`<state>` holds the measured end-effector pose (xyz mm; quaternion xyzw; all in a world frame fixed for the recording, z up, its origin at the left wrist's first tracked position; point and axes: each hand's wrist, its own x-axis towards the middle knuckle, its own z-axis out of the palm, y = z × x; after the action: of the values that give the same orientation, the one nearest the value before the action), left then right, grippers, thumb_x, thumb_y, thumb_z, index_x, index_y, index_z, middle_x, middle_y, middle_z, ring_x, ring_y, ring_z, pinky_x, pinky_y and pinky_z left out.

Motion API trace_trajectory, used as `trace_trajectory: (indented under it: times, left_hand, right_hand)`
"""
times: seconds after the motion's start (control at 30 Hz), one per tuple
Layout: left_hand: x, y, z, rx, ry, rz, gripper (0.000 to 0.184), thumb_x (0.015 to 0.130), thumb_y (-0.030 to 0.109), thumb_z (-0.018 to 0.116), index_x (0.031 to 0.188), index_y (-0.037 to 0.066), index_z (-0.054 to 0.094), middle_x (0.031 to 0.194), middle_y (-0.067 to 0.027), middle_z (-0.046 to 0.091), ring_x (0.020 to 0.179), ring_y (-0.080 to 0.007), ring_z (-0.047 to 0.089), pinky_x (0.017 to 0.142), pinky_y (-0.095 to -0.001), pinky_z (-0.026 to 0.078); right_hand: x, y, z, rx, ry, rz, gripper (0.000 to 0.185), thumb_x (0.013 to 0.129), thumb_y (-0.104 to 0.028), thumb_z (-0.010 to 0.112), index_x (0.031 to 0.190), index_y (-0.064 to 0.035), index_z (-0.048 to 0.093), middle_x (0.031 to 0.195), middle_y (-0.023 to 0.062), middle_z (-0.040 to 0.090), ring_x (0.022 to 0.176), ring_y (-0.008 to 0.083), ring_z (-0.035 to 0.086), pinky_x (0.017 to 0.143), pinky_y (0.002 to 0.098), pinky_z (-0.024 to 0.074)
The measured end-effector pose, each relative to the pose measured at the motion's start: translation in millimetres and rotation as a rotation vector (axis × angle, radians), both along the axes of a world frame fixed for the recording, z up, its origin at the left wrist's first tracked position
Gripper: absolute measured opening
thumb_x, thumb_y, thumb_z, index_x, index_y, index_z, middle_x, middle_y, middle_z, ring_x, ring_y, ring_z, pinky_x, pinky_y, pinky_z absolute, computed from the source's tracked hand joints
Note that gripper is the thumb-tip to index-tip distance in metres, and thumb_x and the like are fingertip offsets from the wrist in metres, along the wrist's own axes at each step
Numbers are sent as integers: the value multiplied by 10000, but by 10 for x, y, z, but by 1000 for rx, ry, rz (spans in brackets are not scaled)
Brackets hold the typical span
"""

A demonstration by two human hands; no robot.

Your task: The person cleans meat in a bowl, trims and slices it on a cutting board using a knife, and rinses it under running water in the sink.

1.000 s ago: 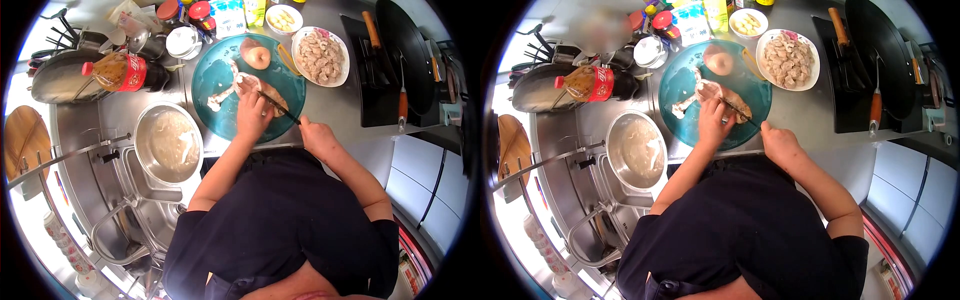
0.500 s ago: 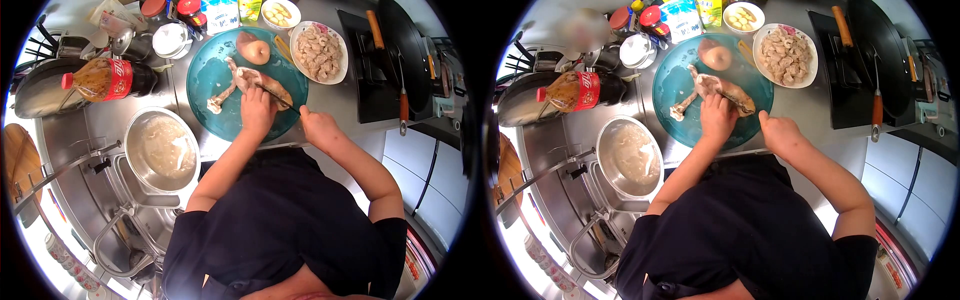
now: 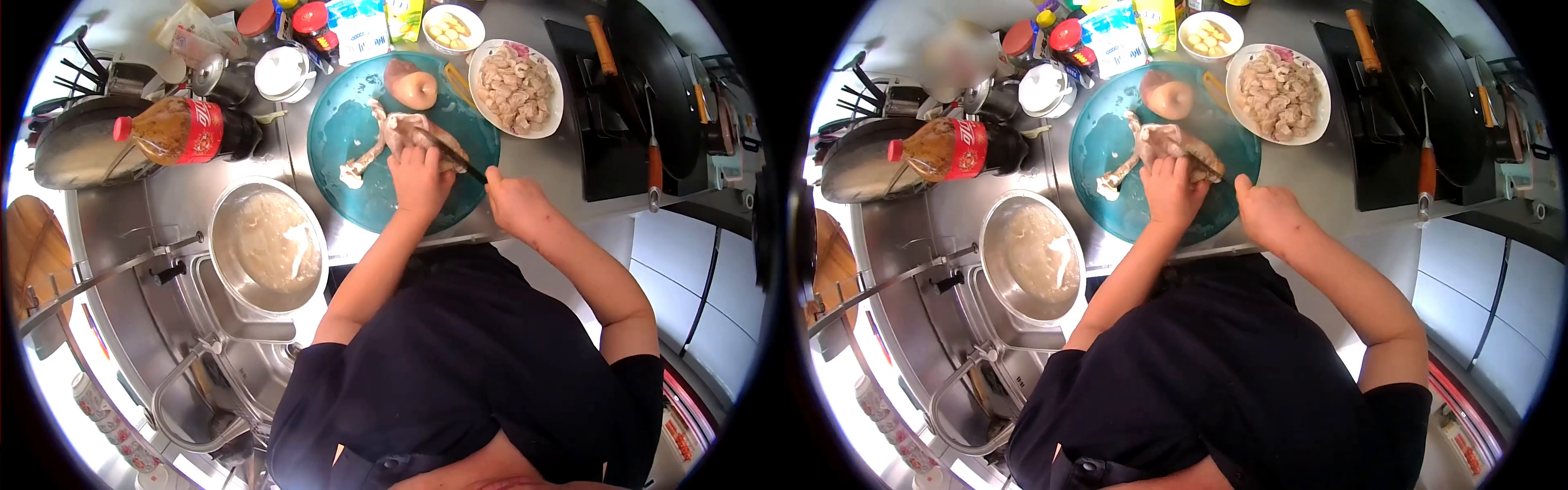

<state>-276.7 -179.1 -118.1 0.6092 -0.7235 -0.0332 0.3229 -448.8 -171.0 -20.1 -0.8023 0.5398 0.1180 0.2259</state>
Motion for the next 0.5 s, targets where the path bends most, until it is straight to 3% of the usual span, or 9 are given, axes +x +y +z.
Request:
trace_trajectory:
  times: [0.23, 0.5]
  left_hand:
    - [46, 219, 206, 147, -166, -104, 400, 548, 208, 746, 855, 99, 514, 824, -69, 523, 821, -272, 514, 707, -427, 376]
    - [-45, 139, 112, 166, -42, -144, 480, 530, 166, 782, 888, 69, 478, 891, -110, 507, 889, -313, 491, 777, -469, 381]
  right_hand:
    - [-80, 232, 148, 86, -131, -66, 146, 884, -117, 513, 919, 6, 444, 644, 203, 618, 641, 396, 629, 601, 479, 502]
    - [-255, 107, 146, 93, -54, -20, 134, 881, -112, 512, 914, -1, 447, 647, 204, 615, 650, 409, 624, 600, 486, 500]
